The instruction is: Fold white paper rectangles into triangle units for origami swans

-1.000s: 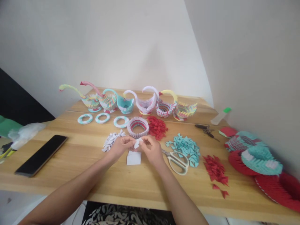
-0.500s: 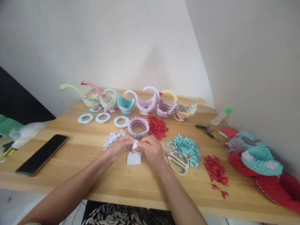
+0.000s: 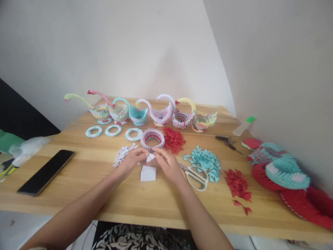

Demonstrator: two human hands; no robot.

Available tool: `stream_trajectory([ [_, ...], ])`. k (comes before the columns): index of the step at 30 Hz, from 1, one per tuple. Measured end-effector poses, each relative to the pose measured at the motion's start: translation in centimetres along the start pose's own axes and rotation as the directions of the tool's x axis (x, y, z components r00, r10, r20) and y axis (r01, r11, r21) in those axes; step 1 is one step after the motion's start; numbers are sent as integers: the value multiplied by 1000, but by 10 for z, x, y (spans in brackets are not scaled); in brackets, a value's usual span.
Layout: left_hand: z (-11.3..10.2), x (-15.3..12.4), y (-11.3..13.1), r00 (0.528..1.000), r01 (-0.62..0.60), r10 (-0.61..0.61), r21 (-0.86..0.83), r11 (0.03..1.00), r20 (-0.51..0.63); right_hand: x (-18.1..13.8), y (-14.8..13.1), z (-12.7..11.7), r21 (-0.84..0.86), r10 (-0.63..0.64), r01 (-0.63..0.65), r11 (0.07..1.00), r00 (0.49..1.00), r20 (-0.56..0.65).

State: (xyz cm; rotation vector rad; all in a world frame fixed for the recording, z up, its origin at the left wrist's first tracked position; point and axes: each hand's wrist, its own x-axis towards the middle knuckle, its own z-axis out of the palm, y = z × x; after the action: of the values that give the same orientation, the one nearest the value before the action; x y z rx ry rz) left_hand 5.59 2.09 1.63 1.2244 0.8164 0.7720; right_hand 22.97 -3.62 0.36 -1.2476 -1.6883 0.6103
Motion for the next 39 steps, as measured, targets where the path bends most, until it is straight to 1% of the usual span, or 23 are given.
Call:
stream_trajectory([
  [1,0,0,0,1000,-10,10,3,1000,4,0,0,0,58,78,-78,995,997,11],
  [3,2,-2,0,1000,-24,24,13,1000,20,0,0,1,114,174,-176,978,984,29],
  [5,3,-2,-1,999,-26,25,25,999,29,0,0,4,115,216,-219,969,976,37],
  [8,5,-2,-5,999,-25,24,36,999,30,1,0,6,94,242,-243,965,970,23],
  [10,6,-1,-7,998,-40,39,36,999,39,1,1,6,66,232,-232,970,973,5],
  [13,7,0,-12,994,-77,74,41,996,77,0,1,4,-31,192,-192,981,981,-28],
  [15,7,-1,-15,989,-112,100,102,988,110,0,1,2,-123,136,-144,982,988,-68],
  [17,9,-2,-18,983,-149,123,205,967,134,-1,-1,1,-200,73,-92,975,992,-102],
  [19,11,-4,-20,980,-166,130,265,950,149,-2,-2,1,-214,47,-70,974,993,-109],
  [21,12,-5,-19,983,-142,108,235,962,151,-2,-2,1,-139,84,-101,985,989,-123],
  [24,11,-5,-16,991,-96,84,125,988,100,-1,0,0,61,159,-151,987,976,-151],
  [25,11,-5,-14,993,-95,89,95,991,73,-1,1,0,118,171,-155,981,975,-144],
  [27,9,-4,-12,994,-102,100,49,994,34,0,4,1,193,177,-157,968,980,-87],
  [29,9,-4,-11,995,-102,102,26,994,23,0,6,4,209,188,-177,962,981,-35],
  [33,10,-4,-11,996,-85,84,48,995,33,-1,7,8,179,221,-210,961,974,-45],
  [39,10,-3,-12,995,-87,86,22,996,52,-1,8,7,293,219,-208,933,976,-2],
])
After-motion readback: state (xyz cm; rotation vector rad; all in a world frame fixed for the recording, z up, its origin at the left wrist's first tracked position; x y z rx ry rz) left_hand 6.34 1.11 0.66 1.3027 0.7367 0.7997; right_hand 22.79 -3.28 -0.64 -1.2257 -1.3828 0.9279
